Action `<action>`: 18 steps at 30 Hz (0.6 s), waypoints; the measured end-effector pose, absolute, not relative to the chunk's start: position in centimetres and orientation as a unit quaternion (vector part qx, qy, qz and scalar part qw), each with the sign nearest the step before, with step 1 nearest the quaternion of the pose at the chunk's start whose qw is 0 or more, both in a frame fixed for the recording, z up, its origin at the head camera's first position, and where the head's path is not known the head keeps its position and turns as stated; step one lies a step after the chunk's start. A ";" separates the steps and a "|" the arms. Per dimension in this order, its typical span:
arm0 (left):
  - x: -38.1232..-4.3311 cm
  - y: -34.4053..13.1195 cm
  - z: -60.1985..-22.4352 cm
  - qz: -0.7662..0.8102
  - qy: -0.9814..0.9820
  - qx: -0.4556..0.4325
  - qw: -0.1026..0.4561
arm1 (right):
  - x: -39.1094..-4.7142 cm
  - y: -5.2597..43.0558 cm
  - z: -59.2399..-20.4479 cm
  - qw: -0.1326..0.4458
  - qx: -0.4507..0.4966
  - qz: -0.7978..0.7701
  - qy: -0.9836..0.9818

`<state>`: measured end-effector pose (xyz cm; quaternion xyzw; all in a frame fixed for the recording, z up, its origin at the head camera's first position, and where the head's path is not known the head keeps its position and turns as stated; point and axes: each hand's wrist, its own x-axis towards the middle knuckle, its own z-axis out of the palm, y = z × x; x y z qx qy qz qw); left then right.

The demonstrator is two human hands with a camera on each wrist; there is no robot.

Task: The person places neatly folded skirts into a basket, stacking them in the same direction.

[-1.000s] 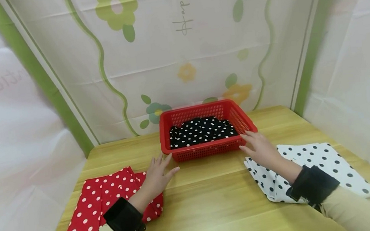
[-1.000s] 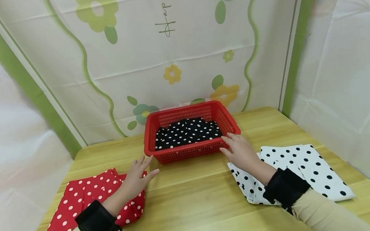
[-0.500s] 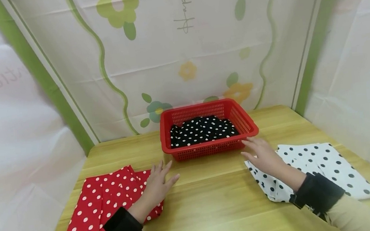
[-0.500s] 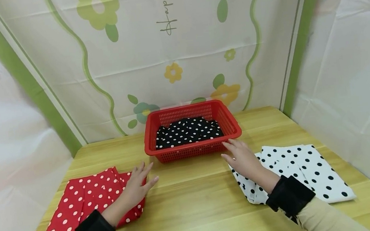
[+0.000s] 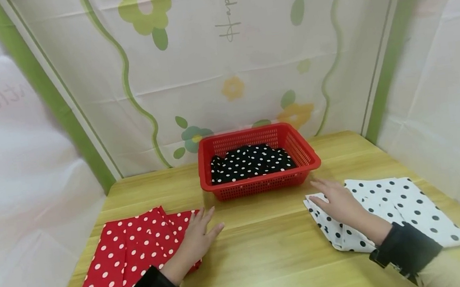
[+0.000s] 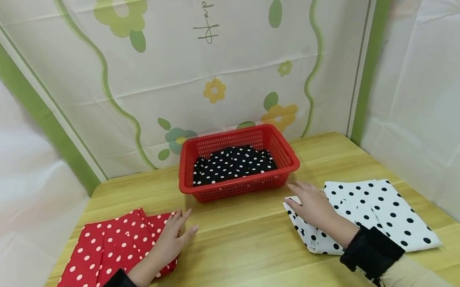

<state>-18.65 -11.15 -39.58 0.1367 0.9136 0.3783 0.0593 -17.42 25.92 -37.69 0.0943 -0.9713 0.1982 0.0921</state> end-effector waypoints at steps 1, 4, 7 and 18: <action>-18.6 -11.2 -39.5 0.381 0.912 0.136 0.063 | -17.3 26.2 -37.8 0.090 0.087 0.194 -0.973; -18.5 -11.3 -39.4 0.385 0.910 0.133 0.072 | -17.0 26.9 -38.2 0.081 0.069 0.186 -0.977; -18.4 -11.3 -39.3 0.386 0.910 0.129 0.077 | -16.8 27.5 -38.6 0.073 0.056 0.185 -0.978; -17.9 -11.2 -39.9 0.403 0.903 0.124 0.083 | -16.0 29.6 -40.0 0.052 0.022 0.160 -0.986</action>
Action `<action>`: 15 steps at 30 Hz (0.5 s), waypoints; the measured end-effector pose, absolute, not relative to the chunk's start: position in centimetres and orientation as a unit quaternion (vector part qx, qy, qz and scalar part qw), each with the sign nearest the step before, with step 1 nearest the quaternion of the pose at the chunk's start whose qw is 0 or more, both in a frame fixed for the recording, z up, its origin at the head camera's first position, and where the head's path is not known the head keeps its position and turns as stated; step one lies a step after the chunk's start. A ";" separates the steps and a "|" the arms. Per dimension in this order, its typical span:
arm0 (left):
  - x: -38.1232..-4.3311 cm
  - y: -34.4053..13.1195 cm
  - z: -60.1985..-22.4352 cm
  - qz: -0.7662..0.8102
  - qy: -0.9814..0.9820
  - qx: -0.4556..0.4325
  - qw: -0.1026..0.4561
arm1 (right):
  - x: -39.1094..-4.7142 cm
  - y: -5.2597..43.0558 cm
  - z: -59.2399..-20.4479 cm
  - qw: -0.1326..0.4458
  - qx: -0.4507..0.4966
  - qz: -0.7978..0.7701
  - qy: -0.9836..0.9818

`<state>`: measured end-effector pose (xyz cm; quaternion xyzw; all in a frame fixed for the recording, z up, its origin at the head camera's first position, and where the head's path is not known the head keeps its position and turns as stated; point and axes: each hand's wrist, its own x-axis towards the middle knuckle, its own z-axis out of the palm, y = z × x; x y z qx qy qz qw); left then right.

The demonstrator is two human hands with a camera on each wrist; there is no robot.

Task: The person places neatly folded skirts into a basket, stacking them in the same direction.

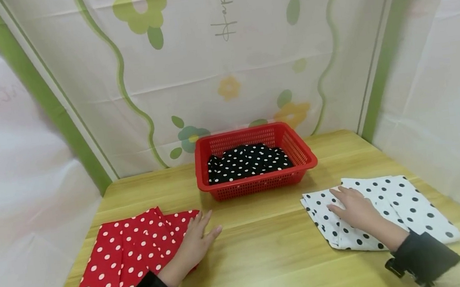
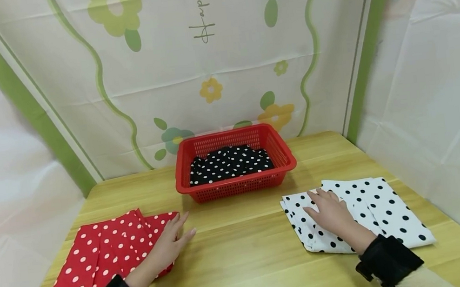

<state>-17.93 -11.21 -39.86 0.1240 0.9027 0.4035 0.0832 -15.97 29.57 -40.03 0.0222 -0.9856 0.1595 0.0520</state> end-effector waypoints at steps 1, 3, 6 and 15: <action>-17.9 -11.2 -40.0 0.406 0.902 0.123 0.084 | -15.9 29.8 -40.2 0.048 0.018 0.159 -0.986; -17.8 -11.2 -40.2 0.407 0.902 0.122 0.084 | -15.9 30.3 -40.5 0.037 0.006 0.159 -0.987; -17.8 -11.1 -40.3 0.404 0.903 0.121 0.080 | -15.9 31.1 -40.9 0.029 -0.005 0.159 -0.987; -17.8 -11.3 -40.4 0.405 0.902 0.120 0.085 | -15.5 33.9 -41.4 0.003 -0.038 0.141 -0.989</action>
